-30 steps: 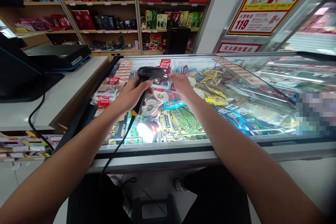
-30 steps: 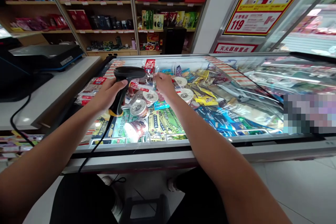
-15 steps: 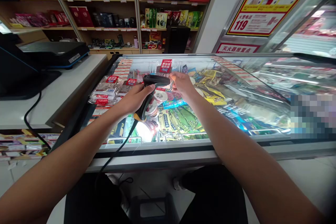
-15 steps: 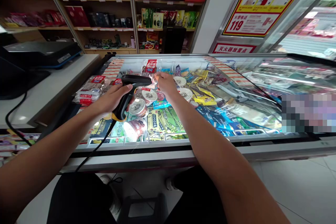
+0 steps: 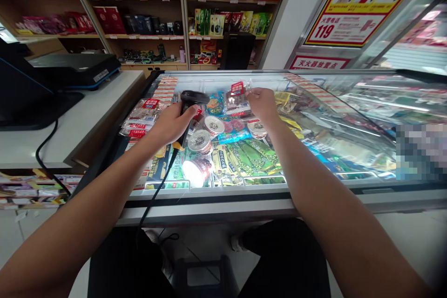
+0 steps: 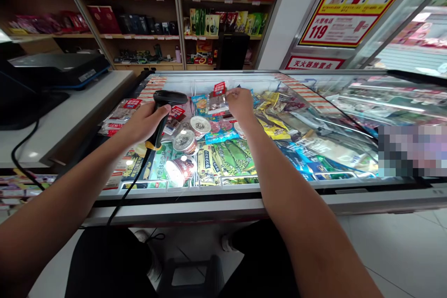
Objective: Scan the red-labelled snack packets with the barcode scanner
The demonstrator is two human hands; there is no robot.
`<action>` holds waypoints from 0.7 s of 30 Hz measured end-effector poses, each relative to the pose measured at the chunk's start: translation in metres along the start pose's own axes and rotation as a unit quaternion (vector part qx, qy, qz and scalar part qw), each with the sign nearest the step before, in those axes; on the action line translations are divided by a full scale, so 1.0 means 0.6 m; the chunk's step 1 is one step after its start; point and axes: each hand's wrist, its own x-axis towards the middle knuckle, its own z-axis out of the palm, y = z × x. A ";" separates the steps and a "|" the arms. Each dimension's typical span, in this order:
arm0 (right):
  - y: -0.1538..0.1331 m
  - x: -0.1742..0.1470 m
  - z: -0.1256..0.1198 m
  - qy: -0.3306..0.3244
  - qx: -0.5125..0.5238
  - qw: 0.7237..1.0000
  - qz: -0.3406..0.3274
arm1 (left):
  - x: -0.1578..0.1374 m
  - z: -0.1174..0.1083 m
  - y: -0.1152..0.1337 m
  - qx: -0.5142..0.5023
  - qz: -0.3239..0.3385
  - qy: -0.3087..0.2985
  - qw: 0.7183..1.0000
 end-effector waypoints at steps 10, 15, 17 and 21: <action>-0.048 -0.055 0.018 -0.149 0.044 0.988 0.007 | 0.016 0.025 -0.024 -0.010 -0.061 -0.047 0.997; -0.088 -0.102 0.038 -0.411 0.295 0.835 0.217 | 0.018 0.025 -0.029 -0.058 -0.088 -0.013 0.994; -0.094 -0.112 0.049 -0.385 0.351 0.821 0.234 | 0.021 0.024 -0.034 -0.088 -0.092 -0.014 0.992; -0.104 -0.126 0.068 -0.361 0.357 0.823 0.256 | 0.022 0.029 -0.036 -0.168 -0.103 -0.010 0.980</action>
